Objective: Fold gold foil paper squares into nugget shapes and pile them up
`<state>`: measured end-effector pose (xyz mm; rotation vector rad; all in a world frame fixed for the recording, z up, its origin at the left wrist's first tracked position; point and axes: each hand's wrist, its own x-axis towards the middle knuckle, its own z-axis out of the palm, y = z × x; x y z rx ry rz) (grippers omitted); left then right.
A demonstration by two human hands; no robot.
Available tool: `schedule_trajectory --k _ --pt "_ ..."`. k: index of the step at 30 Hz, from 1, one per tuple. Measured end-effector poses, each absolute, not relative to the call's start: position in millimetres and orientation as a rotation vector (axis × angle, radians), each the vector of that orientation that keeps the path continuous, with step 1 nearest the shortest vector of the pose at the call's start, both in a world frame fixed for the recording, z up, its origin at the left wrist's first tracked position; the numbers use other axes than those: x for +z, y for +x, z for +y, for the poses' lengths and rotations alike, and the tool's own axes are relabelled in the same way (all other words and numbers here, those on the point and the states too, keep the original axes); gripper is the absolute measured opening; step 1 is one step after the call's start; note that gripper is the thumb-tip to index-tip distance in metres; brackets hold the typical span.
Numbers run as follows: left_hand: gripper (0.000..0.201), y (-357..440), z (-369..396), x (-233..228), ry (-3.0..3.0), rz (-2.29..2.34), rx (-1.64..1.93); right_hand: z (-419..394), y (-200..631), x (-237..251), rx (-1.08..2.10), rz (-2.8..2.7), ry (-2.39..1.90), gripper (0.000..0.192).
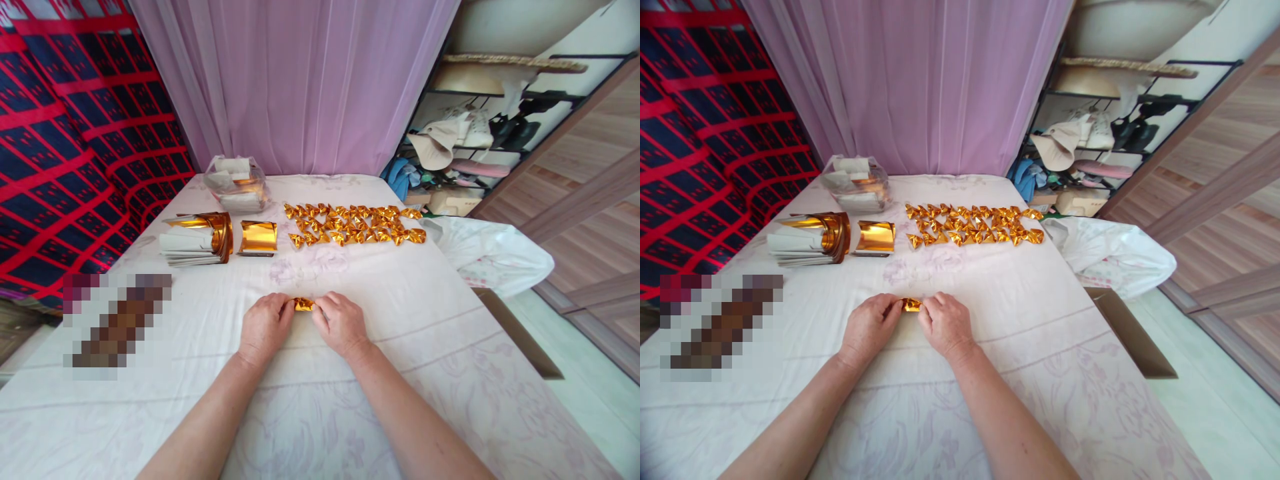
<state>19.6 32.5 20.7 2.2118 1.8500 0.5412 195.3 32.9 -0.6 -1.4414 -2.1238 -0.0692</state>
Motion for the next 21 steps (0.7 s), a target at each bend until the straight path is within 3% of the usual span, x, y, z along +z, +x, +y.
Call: schedule_trajectory --k 21 --pt "0.023 28.2 27.8 23.4 2.283 1.856 0.411 35.0 197.7 -2.9 -0.068 -2.061 -1.458 0.021"
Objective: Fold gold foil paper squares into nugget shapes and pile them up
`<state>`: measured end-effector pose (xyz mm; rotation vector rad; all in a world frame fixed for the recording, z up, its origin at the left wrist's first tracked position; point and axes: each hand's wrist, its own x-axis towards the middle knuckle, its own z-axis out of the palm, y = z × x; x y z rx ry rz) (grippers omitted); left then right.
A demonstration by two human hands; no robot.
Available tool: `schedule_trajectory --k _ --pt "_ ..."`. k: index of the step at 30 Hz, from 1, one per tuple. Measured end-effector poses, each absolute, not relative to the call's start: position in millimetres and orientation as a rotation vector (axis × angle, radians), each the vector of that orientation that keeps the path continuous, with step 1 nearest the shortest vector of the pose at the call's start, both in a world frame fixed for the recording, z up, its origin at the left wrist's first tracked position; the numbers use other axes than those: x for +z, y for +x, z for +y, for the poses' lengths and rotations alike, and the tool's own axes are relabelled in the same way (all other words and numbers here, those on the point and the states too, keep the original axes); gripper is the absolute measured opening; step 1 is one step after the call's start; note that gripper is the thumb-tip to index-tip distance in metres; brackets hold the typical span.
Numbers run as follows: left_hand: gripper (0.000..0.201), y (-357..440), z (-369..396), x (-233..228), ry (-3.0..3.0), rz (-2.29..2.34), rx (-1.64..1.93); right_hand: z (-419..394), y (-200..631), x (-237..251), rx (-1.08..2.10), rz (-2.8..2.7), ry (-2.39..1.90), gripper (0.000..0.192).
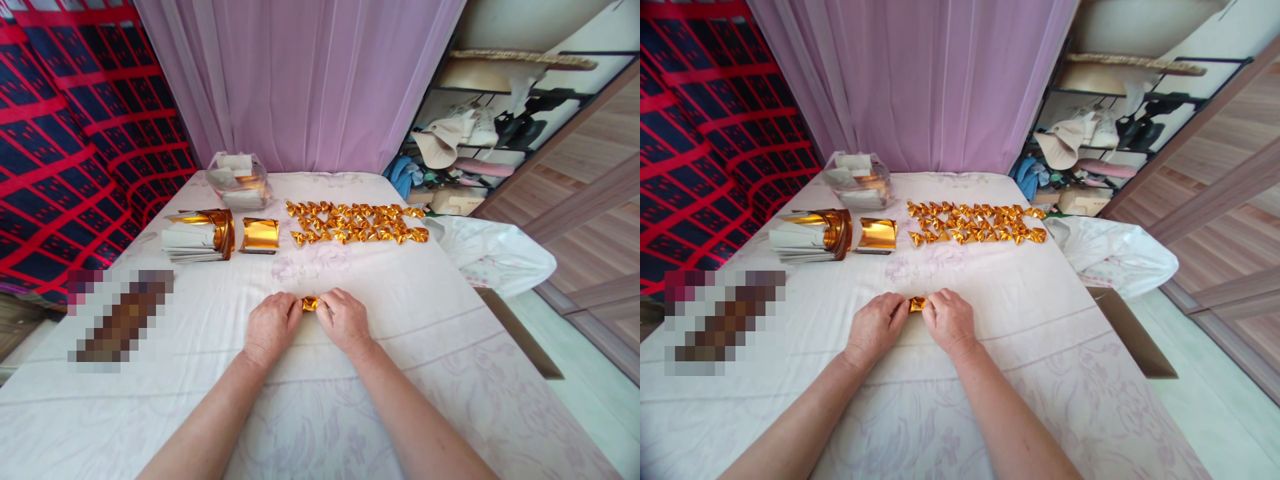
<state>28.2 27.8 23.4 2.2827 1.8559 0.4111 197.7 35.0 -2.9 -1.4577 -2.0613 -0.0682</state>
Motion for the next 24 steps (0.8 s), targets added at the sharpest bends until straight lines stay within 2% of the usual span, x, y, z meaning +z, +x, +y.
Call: schedule_trajectory --k 4,12,20,24 --pt "0.029 27.4 29.2 24.3 2.297 1.859 0.385 34.3 197.3 -2.6 -0.073 -2.090 -1.416 0.020" --pt "0.027 25.0 30.0 22.6 2.258 1.859 0.413 31.8 196.4 0.4 -0.059 -2.115 -1.320 0.023" --pt "0.027 22.3 29.6 25.4 2.363 1.762 0.391 31.6 197.8 2.7 -0.025 -2.138 -1.404 0.021" --pt "0.019 21.5 29.1 21.6 2.281 1.739 0.522 31.1 197.6 3.2 -0.082 -2.175 -1.418 0.023"
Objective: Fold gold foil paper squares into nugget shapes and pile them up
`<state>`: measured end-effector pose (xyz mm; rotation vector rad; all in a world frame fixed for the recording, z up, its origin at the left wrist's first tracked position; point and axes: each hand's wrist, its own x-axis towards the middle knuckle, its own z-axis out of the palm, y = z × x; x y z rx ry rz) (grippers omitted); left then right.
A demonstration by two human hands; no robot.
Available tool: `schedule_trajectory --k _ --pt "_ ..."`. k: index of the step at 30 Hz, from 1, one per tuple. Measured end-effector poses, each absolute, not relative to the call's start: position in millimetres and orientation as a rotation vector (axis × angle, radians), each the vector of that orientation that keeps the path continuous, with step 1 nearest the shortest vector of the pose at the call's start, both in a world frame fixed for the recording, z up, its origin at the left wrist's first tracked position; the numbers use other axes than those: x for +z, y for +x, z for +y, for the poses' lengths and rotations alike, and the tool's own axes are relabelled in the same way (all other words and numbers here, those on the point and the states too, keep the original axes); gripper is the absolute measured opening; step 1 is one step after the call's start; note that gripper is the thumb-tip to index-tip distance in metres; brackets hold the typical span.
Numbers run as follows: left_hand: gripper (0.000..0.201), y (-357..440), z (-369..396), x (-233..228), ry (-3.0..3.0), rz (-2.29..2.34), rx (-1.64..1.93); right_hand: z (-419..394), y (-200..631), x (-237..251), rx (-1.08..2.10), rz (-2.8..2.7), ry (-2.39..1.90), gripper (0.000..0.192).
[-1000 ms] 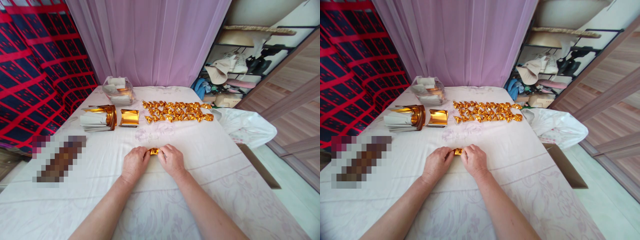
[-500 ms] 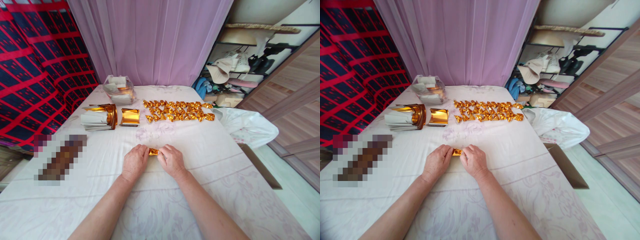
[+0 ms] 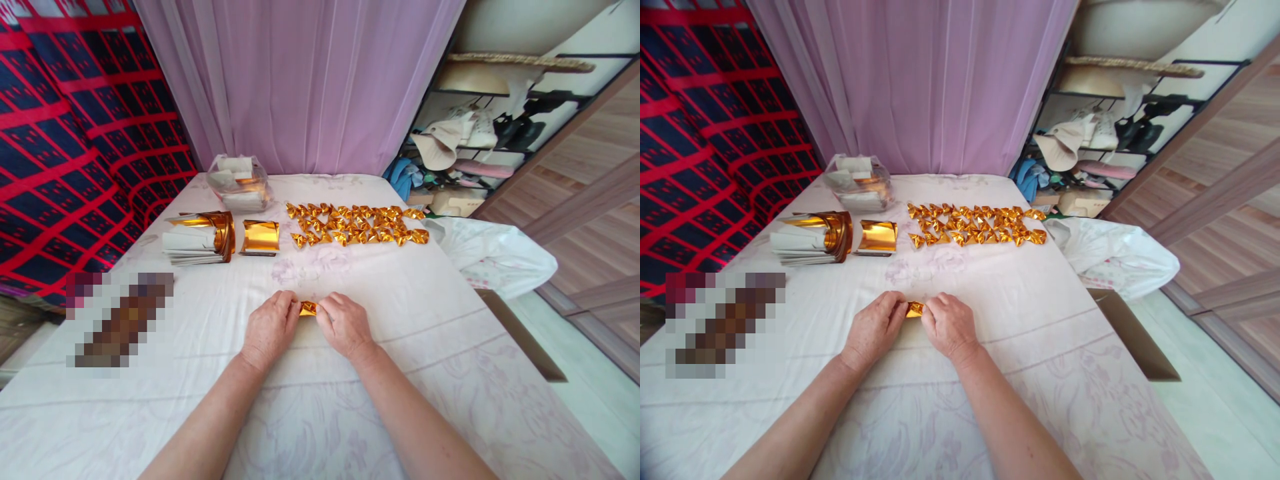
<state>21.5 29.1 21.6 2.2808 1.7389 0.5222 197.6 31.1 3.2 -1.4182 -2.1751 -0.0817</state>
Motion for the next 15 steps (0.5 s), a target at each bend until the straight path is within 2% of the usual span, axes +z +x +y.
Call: schedule_trajectory --k 6,15 --pt "0.018 17.1 31.2 15.8 2.167 1.632 0.679 31.4 197.2 2.2 -0.100 -2.170 -1.380 0.024" --pt "0.018 18.4 32.2 18.3 2.096 1.656 0.657 31.2 196.6 2.1 -0.028 -2.155 -1.316 0.027"
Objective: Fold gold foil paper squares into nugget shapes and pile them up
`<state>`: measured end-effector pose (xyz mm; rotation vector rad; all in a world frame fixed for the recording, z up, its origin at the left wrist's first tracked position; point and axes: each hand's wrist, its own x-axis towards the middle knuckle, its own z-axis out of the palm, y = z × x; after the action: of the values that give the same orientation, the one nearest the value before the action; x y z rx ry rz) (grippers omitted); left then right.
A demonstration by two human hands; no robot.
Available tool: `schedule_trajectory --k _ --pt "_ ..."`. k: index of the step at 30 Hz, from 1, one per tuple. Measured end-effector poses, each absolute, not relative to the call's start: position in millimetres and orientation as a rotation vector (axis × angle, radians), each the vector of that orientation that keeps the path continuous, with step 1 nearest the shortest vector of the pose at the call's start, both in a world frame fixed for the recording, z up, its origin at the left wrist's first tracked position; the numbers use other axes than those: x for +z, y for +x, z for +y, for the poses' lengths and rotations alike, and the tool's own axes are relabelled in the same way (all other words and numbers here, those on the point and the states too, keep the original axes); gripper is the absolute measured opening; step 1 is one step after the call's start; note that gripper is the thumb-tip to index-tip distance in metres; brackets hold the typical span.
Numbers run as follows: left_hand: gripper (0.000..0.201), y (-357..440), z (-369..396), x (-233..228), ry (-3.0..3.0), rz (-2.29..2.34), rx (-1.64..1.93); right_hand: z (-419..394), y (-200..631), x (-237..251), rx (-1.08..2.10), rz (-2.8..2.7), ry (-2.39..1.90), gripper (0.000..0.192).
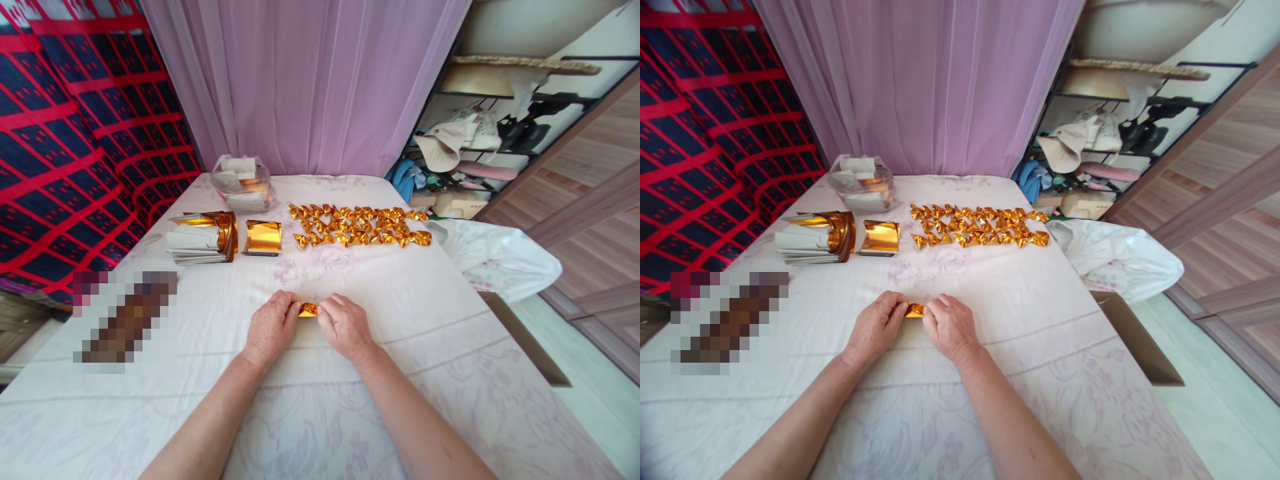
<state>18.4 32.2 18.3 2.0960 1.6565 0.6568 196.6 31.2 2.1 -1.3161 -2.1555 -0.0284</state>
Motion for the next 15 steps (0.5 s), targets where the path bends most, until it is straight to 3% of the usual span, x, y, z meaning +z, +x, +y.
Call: schedule_trajectory --k 10,15 --pt "0.029 19.8 25.9 30.8 2.312 1.808 0.386 31.3 199.3 1.5 -0.027 -2.123 -1.327 0.025" --pt "0.029 21.6 25.5 25.5 2.325 1.769 0.430 30.8 197.6 1.0 0.008 -2.115 -1.320 0.026"
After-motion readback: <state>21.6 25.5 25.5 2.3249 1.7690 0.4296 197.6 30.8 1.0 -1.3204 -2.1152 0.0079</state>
